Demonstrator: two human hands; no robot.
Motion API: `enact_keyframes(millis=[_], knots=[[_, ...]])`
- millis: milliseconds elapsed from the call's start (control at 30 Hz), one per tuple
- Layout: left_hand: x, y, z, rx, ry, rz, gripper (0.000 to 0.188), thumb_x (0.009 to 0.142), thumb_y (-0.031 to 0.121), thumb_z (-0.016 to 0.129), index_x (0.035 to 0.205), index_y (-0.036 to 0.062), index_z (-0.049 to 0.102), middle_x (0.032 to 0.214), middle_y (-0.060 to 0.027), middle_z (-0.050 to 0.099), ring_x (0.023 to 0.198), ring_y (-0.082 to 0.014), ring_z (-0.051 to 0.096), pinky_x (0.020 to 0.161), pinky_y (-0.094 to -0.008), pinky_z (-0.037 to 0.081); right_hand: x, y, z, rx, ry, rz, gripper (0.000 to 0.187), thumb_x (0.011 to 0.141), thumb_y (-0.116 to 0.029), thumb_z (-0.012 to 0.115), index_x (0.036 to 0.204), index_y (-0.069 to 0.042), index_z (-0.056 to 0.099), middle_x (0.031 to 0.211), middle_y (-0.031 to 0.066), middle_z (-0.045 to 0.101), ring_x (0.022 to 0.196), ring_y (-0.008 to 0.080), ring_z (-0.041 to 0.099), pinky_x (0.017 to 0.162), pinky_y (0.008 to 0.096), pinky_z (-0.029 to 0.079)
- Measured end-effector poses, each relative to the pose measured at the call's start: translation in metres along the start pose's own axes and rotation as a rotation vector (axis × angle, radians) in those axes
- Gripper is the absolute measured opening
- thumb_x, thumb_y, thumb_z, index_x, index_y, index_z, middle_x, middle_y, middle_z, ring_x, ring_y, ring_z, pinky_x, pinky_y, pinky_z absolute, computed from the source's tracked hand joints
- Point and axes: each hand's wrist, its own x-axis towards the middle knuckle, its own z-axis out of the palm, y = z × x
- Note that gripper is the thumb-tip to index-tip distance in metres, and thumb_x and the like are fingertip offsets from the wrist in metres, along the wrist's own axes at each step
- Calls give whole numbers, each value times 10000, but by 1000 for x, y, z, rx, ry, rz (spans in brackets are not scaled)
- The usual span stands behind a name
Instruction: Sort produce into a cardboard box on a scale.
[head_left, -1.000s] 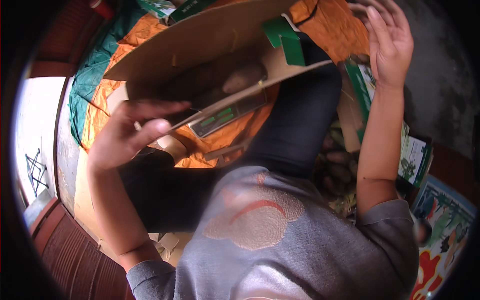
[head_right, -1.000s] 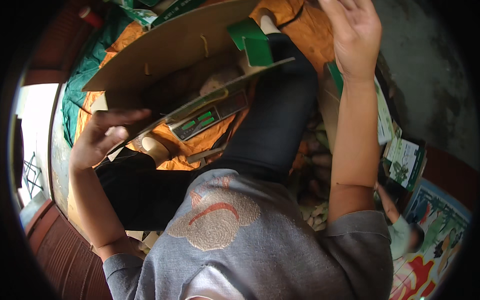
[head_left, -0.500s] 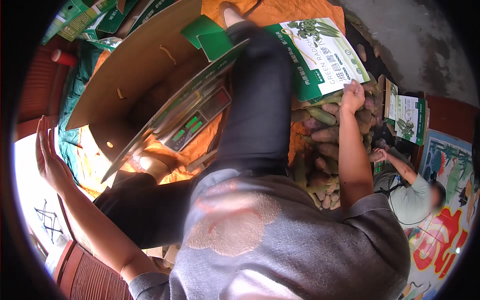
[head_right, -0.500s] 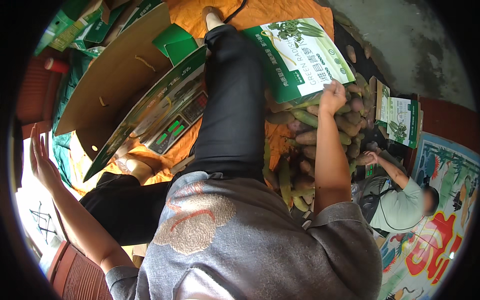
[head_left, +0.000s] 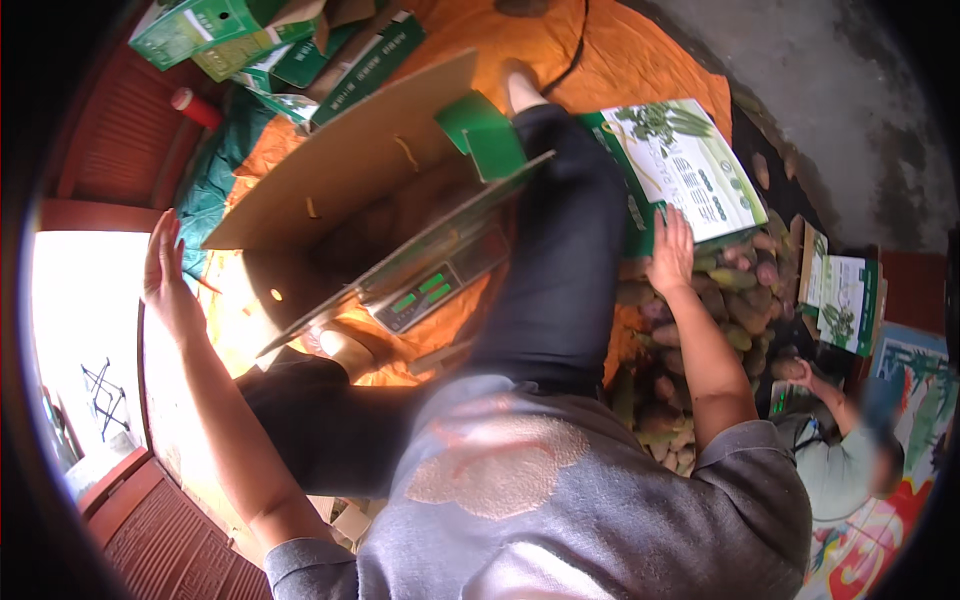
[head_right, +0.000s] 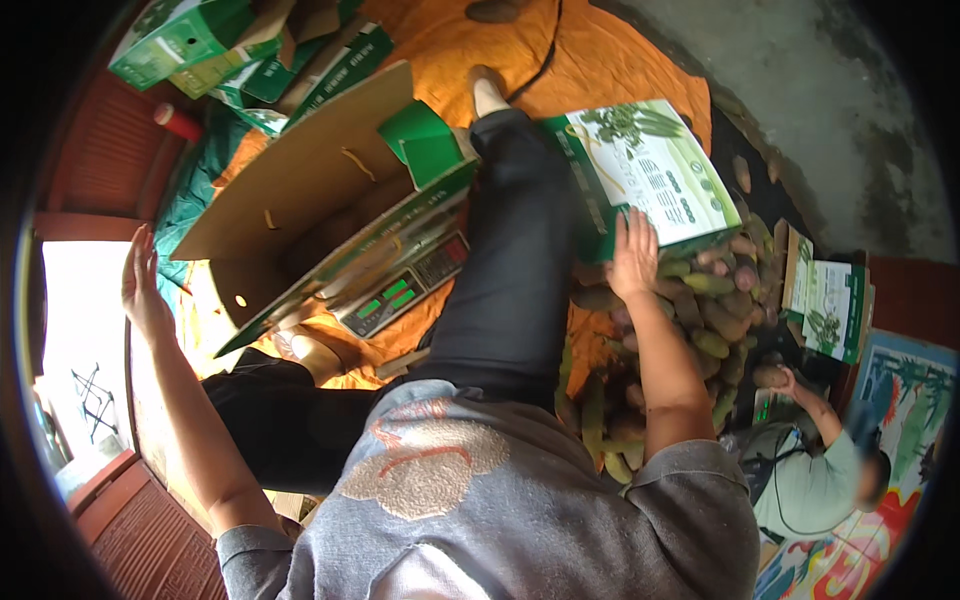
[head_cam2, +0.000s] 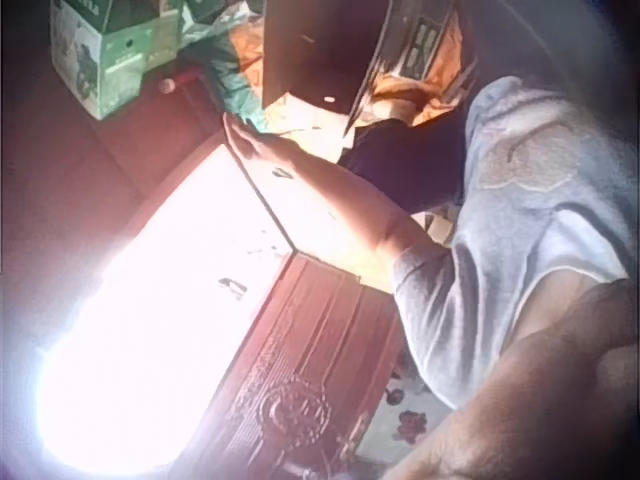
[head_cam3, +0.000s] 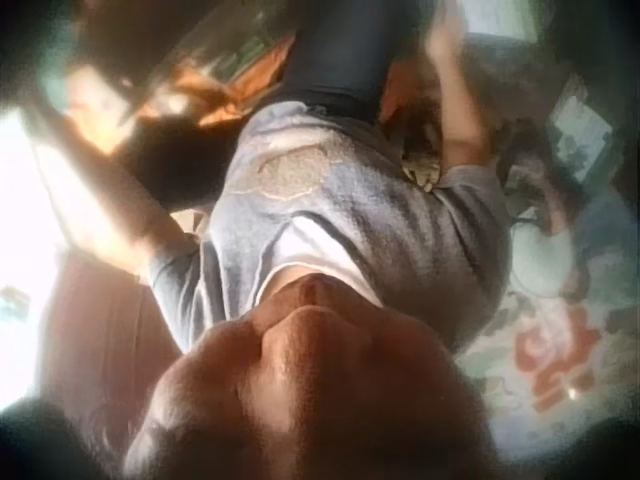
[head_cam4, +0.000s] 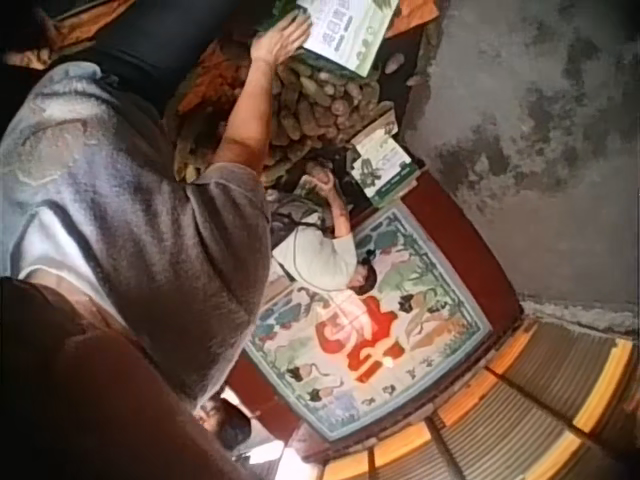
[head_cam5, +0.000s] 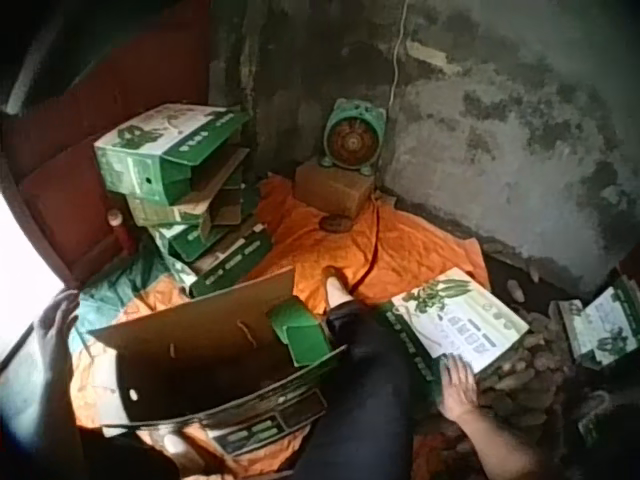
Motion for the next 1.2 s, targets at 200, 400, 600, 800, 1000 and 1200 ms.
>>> enact_keyframes(millis=[200,400,600,800,1000,1200], knots=[[2,4,1,36,-17,4,342,1046,232,579,1307,20,645,1320,-116,659,1257,-222,604,1066,-373,471,39,88,6,-419,322,-26,508,868,-63,554,1373,-5,545,1474,188,509,1382,336,470,1144,444,389],[6,-1,3,23,-17,18,320,1047,236,581,1287,41,660,1293,-100,677,1221,-208,625,1032,-352,487,121,139,-136,-476,62,189,391,926,-66,502,1299,-79,620,1057,180,731,944,348,730,753,490,598],[11,2,13,68,-59,36,309,1043,251,587,1257,53,687,1274,-81,692,1190,-179,639,1018,-335,485,203,130,-237,-292,209,274,385,906,-126,523,1267,-145,655,1098,223,702,1024,456,663,888,539,539],[15,10,33,149,-162,69,283,1043,181,578,1259,29,679,1267,-99,693,1186,-183,638,1019,-332,480,295,101,-279,-66,374,292,364,969,-286,534,1275,-134,659,1177,242,677,1094,440,643,905,517,528],[11,30,56,214,-326,-2,219,1020,36,569,1199,-26,679,1205,-133,711,1160,-185,647,1045,-335,484,370,-19,-275,805,392,357,473,998,-271,579,1258,124,584,1218,271,643,910,374,732,624,377,672],[8,32,62,330,-276,122,198,986,86,626,1142,29,735,1032,-97,767,951,-144,720,840,-289,541,404,-181,-217,1247,227,344,368,991,-145,524,1190,163,562,1208,288,620,865,399,732,611,415,674]])
